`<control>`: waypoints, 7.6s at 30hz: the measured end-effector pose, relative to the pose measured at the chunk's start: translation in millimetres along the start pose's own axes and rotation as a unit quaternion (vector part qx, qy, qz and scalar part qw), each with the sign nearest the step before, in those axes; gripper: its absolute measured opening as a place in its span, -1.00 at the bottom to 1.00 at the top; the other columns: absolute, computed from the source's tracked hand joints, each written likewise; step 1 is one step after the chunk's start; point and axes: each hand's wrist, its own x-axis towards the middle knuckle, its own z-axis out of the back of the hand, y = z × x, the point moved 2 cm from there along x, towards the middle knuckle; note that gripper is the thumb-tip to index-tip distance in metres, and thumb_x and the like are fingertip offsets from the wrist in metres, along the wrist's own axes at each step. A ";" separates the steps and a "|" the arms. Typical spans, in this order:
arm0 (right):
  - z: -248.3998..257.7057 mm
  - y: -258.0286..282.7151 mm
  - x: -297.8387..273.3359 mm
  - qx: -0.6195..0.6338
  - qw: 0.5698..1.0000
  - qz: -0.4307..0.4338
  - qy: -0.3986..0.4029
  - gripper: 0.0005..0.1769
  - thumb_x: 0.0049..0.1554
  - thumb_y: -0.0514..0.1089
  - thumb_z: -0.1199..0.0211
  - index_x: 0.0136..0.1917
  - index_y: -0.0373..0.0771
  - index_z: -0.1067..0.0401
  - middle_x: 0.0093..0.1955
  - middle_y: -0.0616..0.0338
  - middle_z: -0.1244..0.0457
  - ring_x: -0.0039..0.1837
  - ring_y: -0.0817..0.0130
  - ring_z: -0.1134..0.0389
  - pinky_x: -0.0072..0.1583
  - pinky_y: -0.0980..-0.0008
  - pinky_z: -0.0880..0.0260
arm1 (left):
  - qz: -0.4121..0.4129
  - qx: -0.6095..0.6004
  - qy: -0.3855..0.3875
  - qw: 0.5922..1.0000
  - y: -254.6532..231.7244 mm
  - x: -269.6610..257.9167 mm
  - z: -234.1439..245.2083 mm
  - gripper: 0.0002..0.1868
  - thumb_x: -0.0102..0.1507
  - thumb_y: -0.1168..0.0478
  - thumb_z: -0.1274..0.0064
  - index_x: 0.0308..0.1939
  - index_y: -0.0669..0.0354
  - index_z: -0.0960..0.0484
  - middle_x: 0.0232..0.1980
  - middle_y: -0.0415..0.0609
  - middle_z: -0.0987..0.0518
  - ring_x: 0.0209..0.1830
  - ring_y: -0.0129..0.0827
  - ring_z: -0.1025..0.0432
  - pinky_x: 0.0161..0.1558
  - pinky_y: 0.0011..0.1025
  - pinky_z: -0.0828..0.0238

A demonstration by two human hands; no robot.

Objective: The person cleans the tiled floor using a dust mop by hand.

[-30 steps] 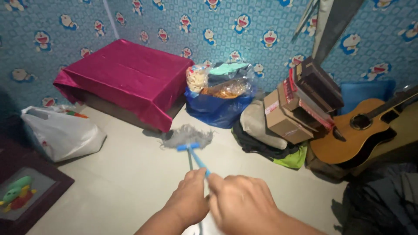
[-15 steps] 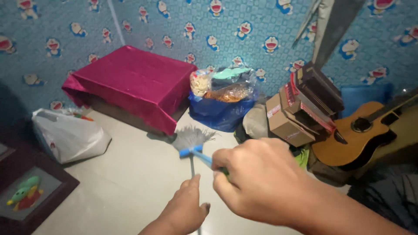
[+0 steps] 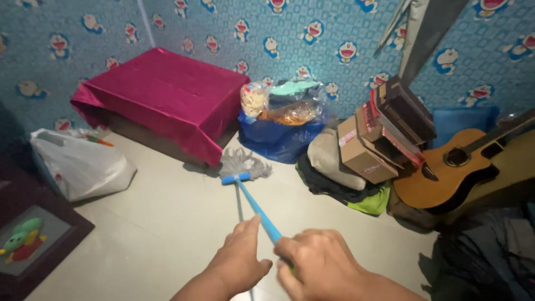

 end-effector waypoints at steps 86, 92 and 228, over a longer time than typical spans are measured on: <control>113.6 -81.2 49.2 -0.201 0.962 0.035 0.183 -0.72 0.00 0.10 -0.37 -0.07 -0.04 -0.57 -0.32 0.01 -0.38 -0.20 -0.04 -0.45 -0.11 -0.02 -0.43 | 0.059 -0.065 -0.252 0.964 -99.2 14.5 -4.1 0.00 0.06 0.23 -0.30 0.52 -0.09 -0.13 0.63 0.00 -0.07 0.58 -0.14 0.05 0.48 -0.26 0.05; 145.3 -40.3 50.0 -0.212 0.961 0.087 0.156 -0.82 -0.06 -0.02 -0.33 -0.20 -0.10 -0.54 -0.37 -0.02 -0.36 -0.24 -0.05 -0.45 -0.13 -0.01 -0.43 | -0.017 -0.107 -0.251 0.962 -97.3 26.6 -21.5 -0.13 0.15 0.10 -0.23 0.51 0.02 -0.18 0.49 0.06 -0.28 0.50 -0.06 -0.17 0.41 -0.17 -0.14; -30.8 13.9 143.1 -0.176 0.965 -0.053 0.187 -0.69 0.00 -0.01 -0.36 0.03 -0.04 -0.55 -0.21 0.02 -0.40 -0.09 -0.04 -0.45 -0.07 -0.04 -0.45 | 0.087 -0.081 -0.172 0.978 60.8 -73.1 82.5 -0.21 0.20 0.10 -0.13 0.52 -0.08 -0.23 0.60 0.04 -0.05 0.60 -0.08 0.02 0.52 -0.25 0.04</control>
